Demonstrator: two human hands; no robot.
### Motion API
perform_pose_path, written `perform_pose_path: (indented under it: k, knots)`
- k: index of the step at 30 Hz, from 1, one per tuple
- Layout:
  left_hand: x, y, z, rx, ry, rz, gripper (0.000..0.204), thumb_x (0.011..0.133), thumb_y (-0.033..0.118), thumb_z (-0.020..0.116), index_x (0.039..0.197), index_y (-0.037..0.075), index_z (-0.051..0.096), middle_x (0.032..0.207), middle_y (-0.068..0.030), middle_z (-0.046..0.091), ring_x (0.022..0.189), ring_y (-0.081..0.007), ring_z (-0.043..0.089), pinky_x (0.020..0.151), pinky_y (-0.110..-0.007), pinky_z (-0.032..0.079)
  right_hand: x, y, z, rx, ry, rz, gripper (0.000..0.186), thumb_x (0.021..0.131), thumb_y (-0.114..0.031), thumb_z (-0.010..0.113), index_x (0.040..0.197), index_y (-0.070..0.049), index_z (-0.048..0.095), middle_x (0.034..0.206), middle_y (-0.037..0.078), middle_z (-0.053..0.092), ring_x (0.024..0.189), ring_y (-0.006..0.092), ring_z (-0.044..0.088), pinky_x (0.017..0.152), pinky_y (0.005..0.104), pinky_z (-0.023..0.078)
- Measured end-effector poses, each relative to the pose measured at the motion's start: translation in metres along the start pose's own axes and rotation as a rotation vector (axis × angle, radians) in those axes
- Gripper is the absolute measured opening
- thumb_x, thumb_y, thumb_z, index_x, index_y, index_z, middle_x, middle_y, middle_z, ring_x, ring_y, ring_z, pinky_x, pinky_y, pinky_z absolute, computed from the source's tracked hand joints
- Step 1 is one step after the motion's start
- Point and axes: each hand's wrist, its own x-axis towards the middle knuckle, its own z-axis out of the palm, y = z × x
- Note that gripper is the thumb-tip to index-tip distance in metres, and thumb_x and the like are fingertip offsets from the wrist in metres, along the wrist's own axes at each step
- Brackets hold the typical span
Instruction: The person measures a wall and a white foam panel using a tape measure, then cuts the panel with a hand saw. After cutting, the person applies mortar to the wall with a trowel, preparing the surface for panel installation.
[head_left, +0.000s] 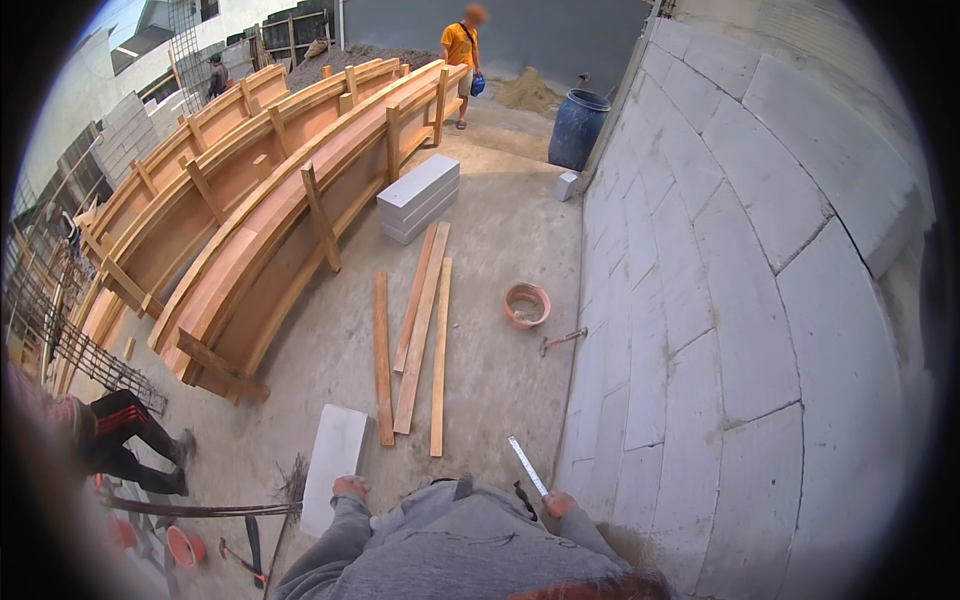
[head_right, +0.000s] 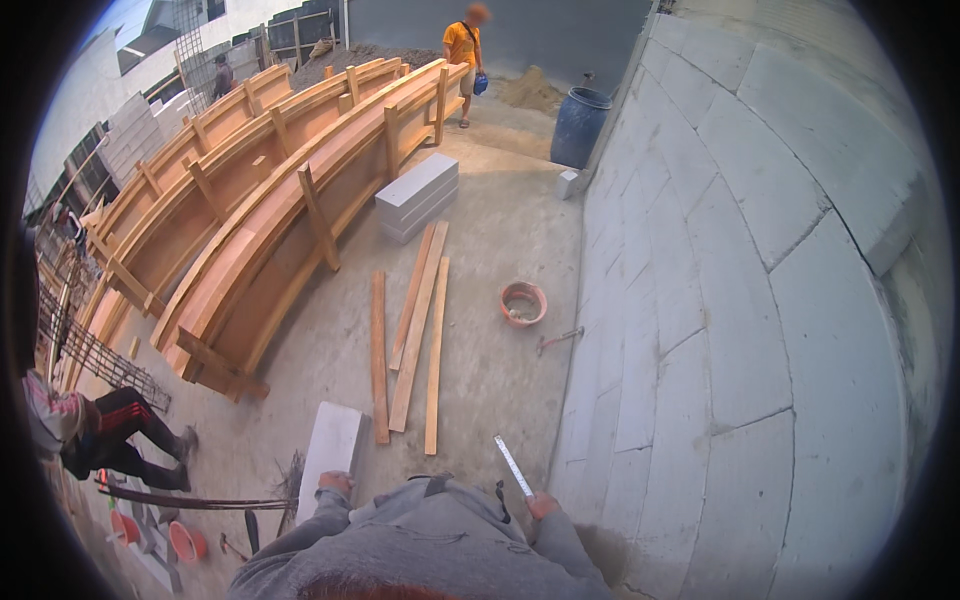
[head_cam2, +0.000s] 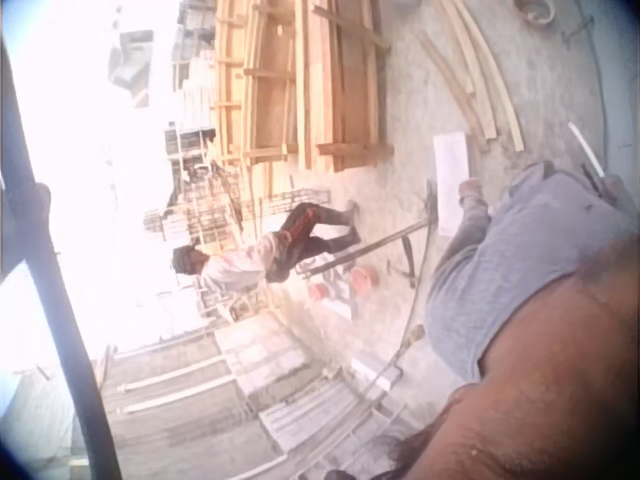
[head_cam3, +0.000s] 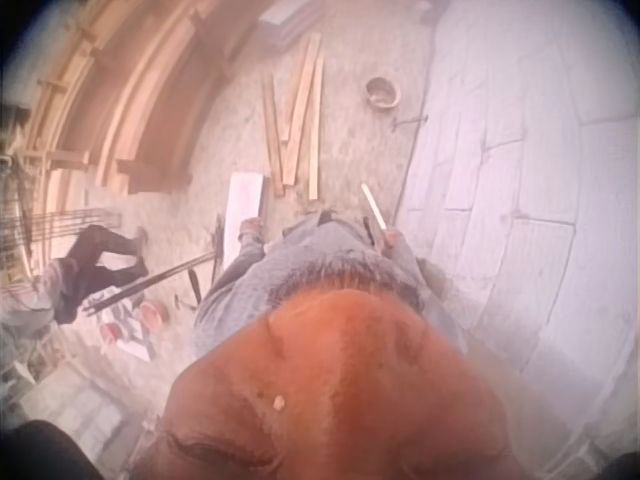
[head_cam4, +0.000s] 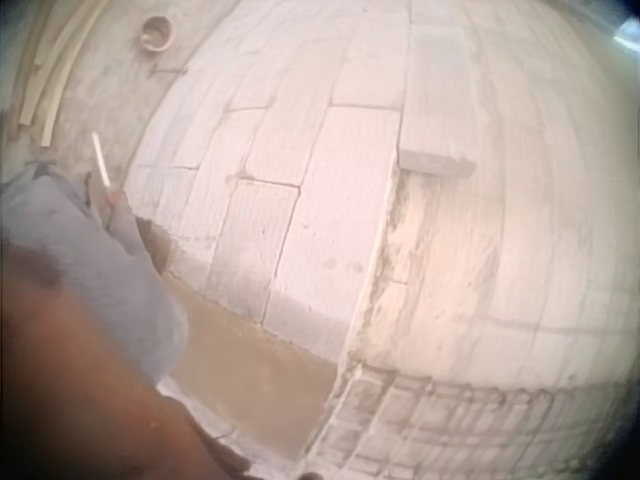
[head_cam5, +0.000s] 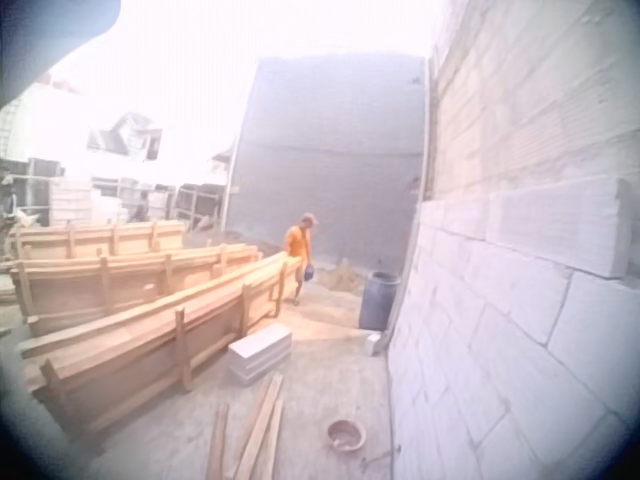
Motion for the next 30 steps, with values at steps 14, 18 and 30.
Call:
perform_pose_path:
  k: [14,18,30]
  knots:
    - [-0.039,0.01,-0.02,0.695,-0.13,0.241,0.031,0.093,0.018,0.046,0.087,-0.004,0.067,0.074,-0.0148,0.069,0.067,-0.0267,0.069,0.072,-0.038,0.056,-0.002,-0.03,-0.016,0.059,-0.038,0.019,0.052,0.088,-0.047,0.048,0.097,0.002,0.063,0.099,0.026,0.064,0.097,0.0415,0.061,0.084,0.0486,0.046]
    - [-0.02,-0.019,-0.001,-0.18,0.013,-0.078,0.023,0.086,0.017,0.05,0.085,-0.002,0.063,0.066,-0.0176,0.064,0.056,-0.0294,0.064,0.062,-0.041,0.053,0.0,-0.031,-0.014,0.082,-0.04,0.029,0.052,0.088,-0.047,0.048,0.097,0.001,0.063,0.098,0.026,0.064,0.096,0.0412,0.061,0.083,0.0476,0.046]
    - [-0.059,0.036,-0.03,0.293,0.364,0.06,0.03,0.079,0.028,0.066,0.082,-0.002,0.065,0.084,-0.0246,0.066,0.083,-0.0416,0.065,0.076,-0.047,0.05,-0.001,0.0,0.01,0.022,-0.091,0.087,0.051,0.086,-0.046,0.049,0.103,-0.001,0.066,0.105,0.026,0.064,0.1,0.0397,0.062,0.087,0.0466,0.047]
